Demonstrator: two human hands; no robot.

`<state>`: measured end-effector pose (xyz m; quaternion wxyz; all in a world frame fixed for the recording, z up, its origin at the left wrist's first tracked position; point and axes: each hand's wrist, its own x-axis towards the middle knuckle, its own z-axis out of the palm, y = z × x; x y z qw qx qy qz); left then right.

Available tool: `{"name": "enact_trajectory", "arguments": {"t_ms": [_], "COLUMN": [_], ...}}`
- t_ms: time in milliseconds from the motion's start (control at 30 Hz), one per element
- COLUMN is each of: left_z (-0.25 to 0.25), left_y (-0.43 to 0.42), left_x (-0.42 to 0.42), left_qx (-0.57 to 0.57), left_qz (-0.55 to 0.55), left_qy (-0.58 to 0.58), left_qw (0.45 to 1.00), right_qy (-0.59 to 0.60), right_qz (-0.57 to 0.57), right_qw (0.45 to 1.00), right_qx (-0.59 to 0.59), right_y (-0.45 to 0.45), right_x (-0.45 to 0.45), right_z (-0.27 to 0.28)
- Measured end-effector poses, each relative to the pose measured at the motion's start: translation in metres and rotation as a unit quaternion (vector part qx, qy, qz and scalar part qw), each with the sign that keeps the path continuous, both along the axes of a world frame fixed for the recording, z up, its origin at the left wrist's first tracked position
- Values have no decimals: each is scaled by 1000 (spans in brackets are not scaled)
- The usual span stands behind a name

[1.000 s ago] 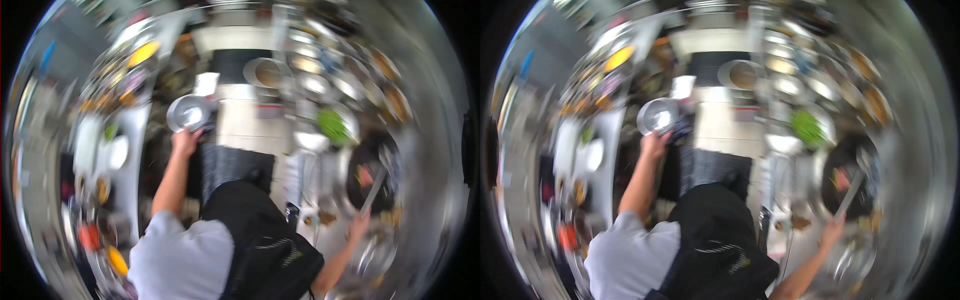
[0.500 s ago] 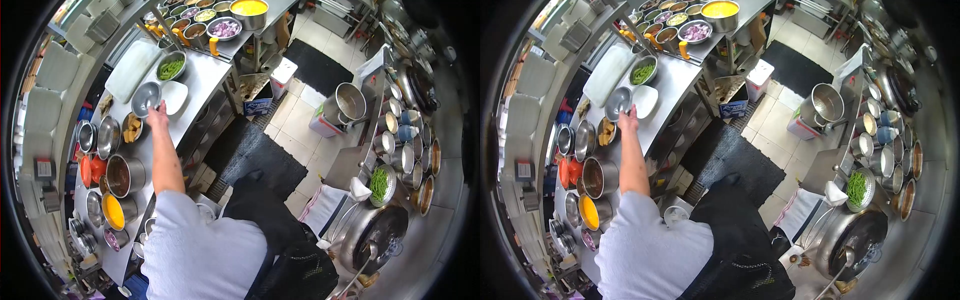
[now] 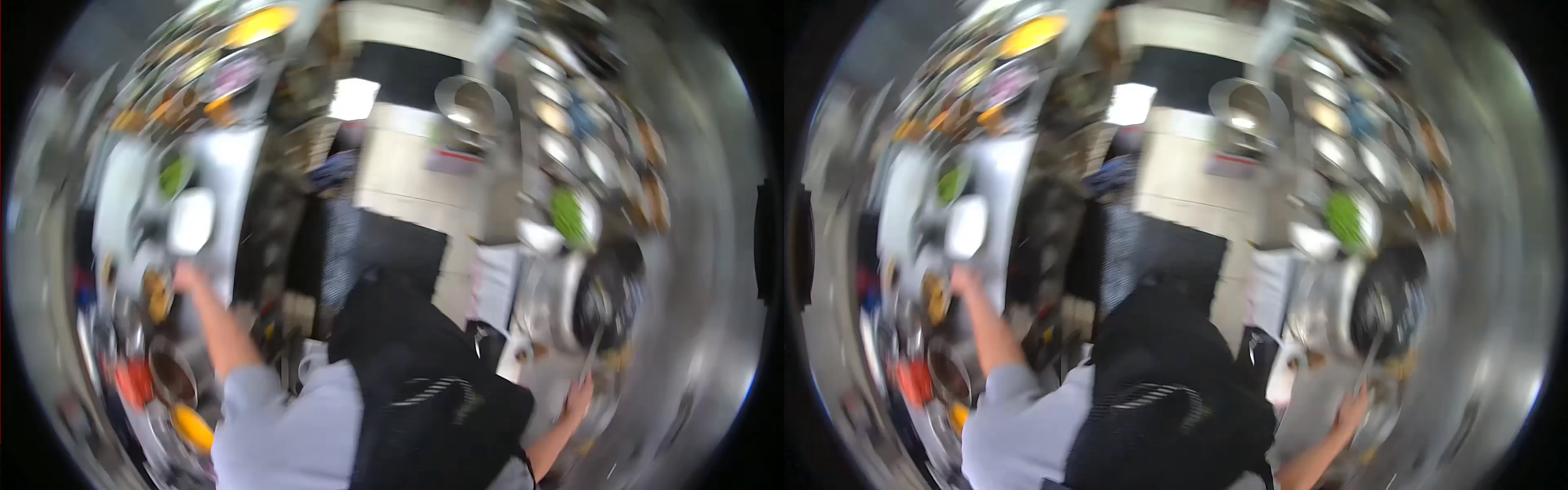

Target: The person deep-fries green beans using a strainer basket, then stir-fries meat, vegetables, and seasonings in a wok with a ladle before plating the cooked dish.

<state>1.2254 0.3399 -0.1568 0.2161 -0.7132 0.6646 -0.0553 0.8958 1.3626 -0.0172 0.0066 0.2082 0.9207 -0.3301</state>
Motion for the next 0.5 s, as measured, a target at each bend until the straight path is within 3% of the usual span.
{"name": "enact_trajectory", "arguments": {"t_ms": [33,67,100,133,167,200,233,300,367,433,500], "left_z": [-7,0,-22,-36,-34,-45,-58,-75,-66,-23,-14], "left_y": [7,18,28,44,75,86,96,121,189,256,313], "left_x": [0,-17,-29,-45,-78,-97,-114,-159,-228,-285,-337], "left_qx": [-68,-46,-135,-266,-300,-255,-222,-43,-87,91,160], "left_qz": [-25,-47,100,177,75,30,-12,-101,-215,-268,-339], "left_qy": [-51,-78,314,649,649,660,663,624,673,691,699], "left_qw": [996,995,934,690,695,706,715,774,702,665,610], "right_qy": [-12,-24,-9,34,45,53,28,-42,-57,-74,-102], "right_qz": [-16,-33,-66,-89,-71,-66,-86,-122,-110,-92,-63], "right_qw": [1000,999,996,994,994,977,979,974,974,974,986], "right_qx": [-17,-33,-65,-50,72,197,181,186,189,193,114], "right_y": [-15,-26,-52,-24,-10,4,1,-5,-15,-22,-26], "right_x": [-11,-22,-32,-39,-47,-52,-58,-63,-41,-13,21], "right_z": [14,27,46,17,2,-12,-15,-20,-21,0,36]}}
